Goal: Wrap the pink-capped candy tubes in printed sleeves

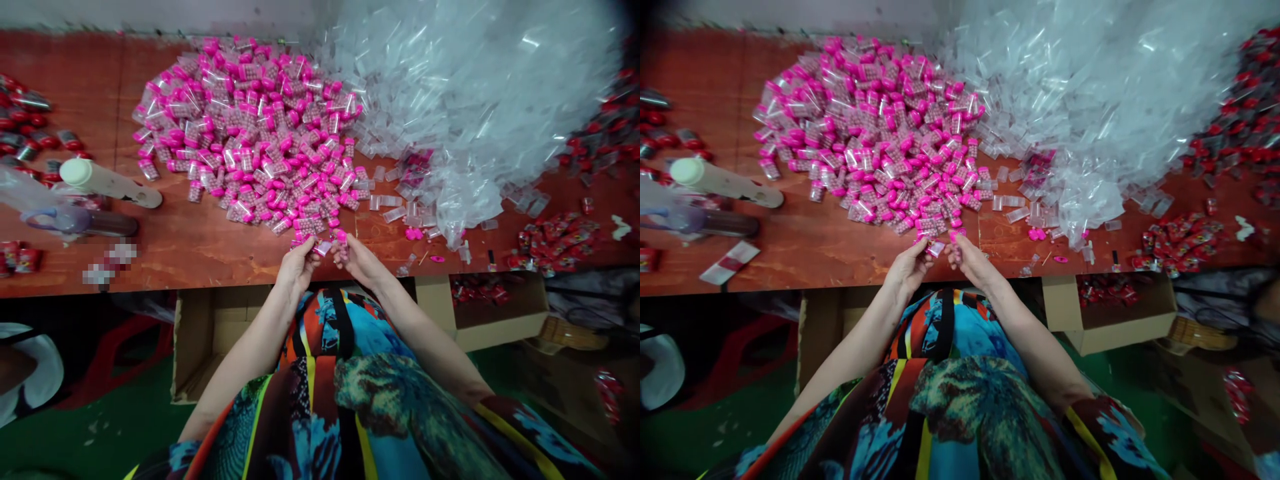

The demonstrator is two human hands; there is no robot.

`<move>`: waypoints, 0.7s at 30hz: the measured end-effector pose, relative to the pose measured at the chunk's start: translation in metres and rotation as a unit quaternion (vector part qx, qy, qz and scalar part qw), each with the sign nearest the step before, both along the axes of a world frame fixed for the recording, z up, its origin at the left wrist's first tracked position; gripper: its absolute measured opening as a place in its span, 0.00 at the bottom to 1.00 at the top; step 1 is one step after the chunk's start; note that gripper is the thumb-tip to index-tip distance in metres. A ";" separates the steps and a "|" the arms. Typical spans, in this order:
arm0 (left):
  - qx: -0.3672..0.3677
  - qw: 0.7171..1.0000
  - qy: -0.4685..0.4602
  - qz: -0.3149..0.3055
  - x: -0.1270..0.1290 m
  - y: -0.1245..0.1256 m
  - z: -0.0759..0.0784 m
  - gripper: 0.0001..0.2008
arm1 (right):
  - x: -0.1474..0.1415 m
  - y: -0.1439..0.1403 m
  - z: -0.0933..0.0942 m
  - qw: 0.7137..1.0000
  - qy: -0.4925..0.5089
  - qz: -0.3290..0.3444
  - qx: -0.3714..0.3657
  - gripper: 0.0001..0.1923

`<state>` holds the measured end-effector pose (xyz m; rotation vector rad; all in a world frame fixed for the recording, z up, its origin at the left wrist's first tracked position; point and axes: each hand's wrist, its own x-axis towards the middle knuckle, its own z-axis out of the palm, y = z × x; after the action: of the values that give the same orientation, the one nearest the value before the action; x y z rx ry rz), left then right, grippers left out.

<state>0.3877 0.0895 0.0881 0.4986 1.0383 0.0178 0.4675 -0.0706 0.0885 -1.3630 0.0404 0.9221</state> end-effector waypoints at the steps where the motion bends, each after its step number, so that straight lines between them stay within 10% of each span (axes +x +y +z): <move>1: -0.011 1.000 0.006 0.016 0.001 0.001 0.000 0.10 | 0.000 -0.004 0.001 1.000 0.007 0.005 0.010 0.22; 10: -0.078 0.995 0.034 0.061 0.003 -0.001 -0.001 0.07 | -0.030 -0.014 -0.012 0.985 -0.143 0.007 -0.094 0.46; 21: -0.017 0.998 0.036 0.038 0.000 -0.004 -0.001 0.11 | -0.044 -0.002 -0.022 0.984 -0.168 -0.002 -0.062 0.34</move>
<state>0.3881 0.0856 0.0873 0.4317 1.1271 0.0501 0.4237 -0.0730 0.0668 -1.6192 -0.1590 0.6857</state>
